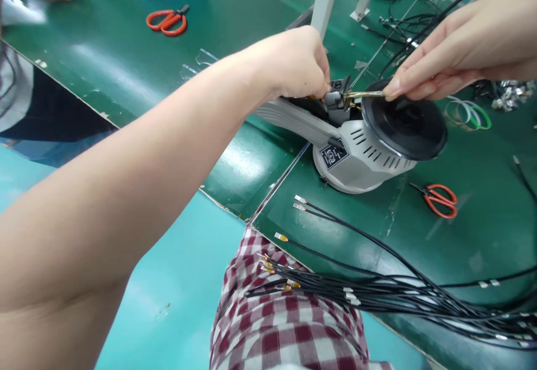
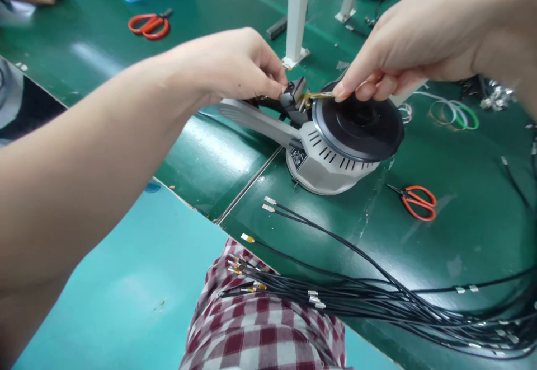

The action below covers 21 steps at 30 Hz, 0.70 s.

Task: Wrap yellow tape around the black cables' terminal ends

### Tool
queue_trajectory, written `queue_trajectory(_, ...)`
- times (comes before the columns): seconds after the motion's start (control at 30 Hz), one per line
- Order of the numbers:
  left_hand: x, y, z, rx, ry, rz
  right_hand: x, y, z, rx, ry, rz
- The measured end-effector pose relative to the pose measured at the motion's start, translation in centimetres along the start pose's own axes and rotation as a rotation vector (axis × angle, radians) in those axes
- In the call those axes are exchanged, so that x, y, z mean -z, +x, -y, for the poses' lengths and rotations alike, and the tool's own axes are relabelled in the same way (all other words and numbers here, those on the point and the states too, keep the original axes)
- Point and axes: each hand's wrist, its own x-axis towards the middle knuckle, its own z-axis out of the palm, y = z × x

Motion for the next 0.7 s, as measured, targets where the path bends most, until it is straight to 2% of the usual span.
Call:
queue_trajectory(0.1,-0.2,0.0,0.0,-0.002,-0.038,0.000,-0.1,-0.6,0.2,-0.130,0.023,0.013)
queue_trajectory(0.23,-0.6,0.6,0.9,-0.068,-0.079,-0.005,-0.2,-0.9,0.2,-0.101,0.012,0.006)
queue_trajectory(0.4,-1.2,1.2,2.3,-0.199,-0.257,-0.027,0.4,-0.8,-0.9,-0.053,0.023,0.050)
queue_trajectory(0.57,-0.2,0.0,2.8,-0.243,-0.231,-0.230,0.4,-1.1,-1.2,-0.012,0.012,0.095)
queue_trajectory(0.7,1.4,-1.0,4.4,-0.193,-0.273,-0.402,0.2,-1.6,-0.7,-0.023,-0.035,0.080)
